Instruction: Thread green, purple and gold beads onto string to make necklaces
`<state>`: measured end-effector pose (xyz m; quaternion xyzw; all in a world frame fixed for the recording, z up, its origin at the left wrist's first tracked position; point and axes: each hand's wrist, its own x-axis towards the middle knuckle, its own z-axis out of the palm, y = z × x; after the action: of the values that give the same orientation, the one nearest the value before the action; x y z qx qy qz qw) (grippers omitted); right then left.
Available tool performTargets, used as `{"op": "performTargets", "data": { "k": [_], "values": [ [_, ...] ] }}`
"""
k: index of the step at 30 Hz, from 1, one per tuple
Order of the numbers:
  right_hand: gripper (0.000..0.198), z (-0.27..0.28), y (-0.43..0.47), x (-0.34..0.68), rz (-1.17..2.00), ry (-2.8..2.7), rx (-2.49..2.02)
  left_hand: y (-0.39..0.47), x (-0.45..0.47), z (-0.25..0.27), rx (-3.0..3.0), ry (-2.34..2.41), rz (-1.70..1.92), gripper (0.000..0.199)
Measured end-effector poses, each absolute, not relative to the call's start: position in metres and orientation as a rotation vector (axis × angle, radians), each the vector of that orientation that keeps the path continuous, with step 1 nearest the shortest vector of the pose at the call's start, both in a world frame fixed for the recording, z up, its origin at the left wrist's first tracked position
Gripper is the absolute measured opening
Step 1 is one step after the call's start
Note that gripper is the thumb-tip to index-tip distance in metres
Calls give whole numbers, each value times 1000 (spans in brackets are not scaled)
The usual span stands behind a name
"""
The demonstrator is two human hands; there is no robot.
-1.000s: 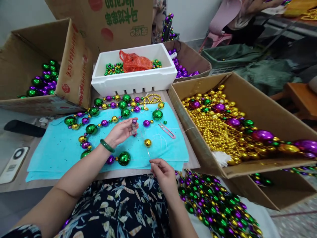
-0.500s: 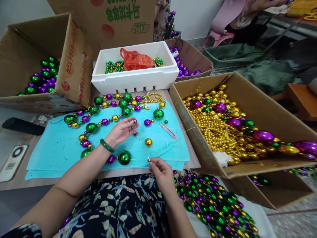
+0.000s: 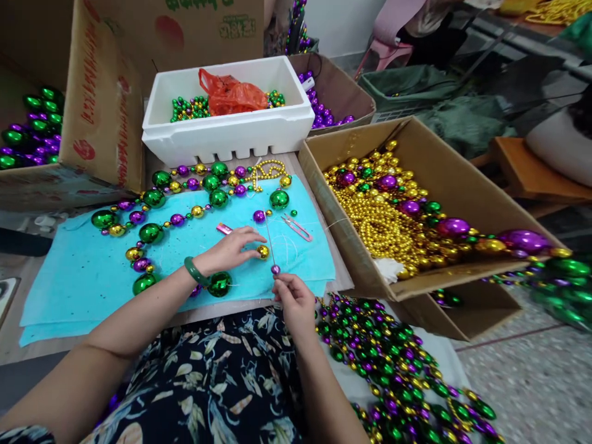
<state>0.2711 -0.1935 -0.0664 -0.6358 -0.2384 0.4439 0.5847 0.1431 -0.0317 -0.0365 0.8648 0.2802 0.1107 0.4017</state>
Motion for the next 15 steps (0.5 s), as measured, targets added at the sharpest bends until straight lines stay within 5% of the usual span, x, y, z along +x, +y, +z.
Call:
{"op": "performTargets", "data": {
  "k": [6,15],
  "values": [
    [25,-70,-199,279,1000,-531,-1526,-36,160,-55,2220,666,105,31],
    [25,-74,-205,281,1101,-559,-1503,-9,143,-38,665,788,533,21]
  ]
}}
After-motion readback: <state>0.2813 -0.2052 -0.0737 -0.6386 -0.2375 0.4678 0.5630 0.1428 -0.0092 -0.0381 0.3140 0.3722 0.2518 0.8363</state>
